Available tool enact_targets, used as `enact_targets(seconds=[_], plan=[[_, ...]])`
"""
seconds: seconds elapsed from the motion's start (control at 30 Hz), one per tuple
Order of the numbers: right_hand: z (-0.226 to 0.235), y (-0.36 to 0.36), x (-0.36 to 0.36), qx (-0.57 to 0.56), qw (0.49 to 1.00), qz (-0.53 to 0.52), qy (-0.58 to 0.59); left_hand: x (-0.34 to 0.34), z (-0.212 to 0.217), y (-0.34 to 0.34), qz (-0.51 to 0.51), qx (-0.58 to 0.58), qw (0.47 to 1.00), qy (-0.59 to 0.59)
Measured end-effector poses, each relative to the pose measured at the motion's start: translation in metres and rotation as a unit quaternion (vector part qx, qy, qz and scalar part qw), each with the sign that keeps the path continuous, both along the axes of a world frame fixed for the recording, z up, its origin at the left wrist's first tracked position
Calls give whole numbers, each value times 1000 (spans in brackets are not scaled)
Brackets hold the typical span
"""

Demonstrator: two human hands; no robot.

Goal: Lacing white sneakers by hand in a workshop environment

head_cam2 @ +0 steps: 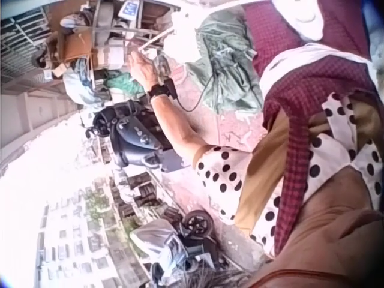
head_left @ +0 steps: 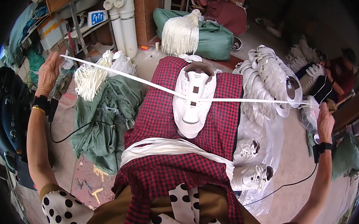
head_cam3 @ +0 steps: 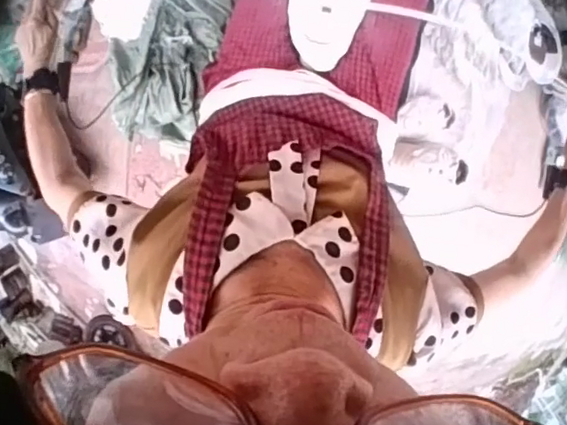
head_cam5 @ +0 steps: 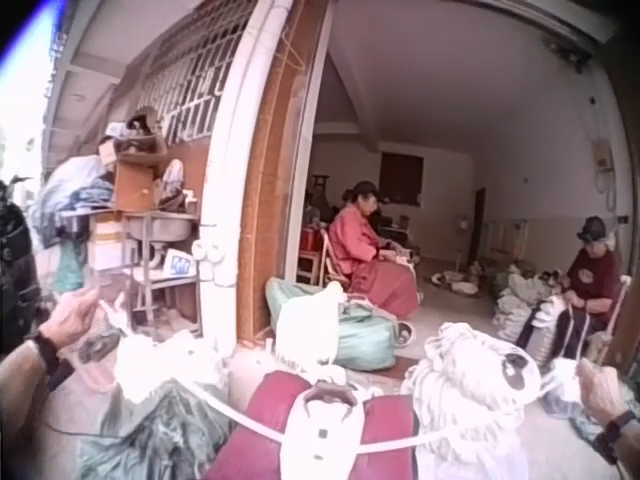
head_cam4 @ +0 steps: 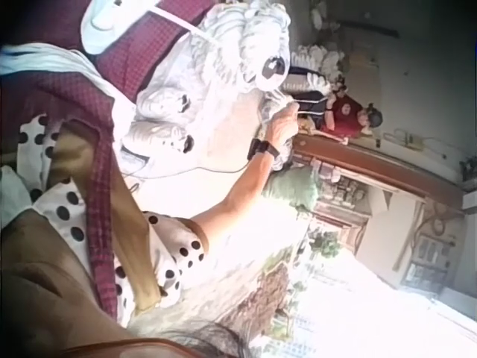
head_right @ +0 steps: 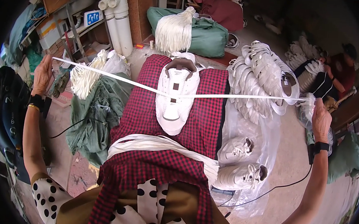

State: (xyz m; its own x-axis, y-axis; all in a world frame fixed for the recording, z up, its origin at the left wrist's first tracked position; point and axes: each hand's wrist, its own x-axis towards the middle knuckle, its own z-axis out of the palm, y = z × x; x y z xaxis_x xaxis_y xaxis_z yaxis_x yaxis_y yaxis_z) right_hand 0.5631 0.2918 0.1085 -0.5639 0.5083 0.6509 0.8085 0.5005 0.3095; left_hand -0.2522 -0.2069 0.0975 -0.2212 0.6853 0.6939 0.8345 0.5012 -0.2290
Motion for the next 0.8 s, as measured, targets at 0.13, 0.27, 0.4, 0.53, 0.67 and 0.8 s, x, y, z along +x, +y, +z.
enact_targets(seconds=[0.13,0.27,0.4,0.53,0.67,0.8], plan=[[13,12,49,27,988,-142,46,-58,12,-57,58,80,993,64],[14,-2,36,126,980,-78,132,-90,19,-143,115,131,979,102],[5,-35,20,217,938,-75,258,-42,42,-125,126,191,955,188],[-40,-42,-43,-125,755,159,624,18,28,-78,-39,380,924,14],[-74,-82,-169,-312,725,288,543,133,0,35,-212,448,840,-220],[-84,-123,-260,-466,653,374,465,222,-35,133,-341,325,763,-443]])
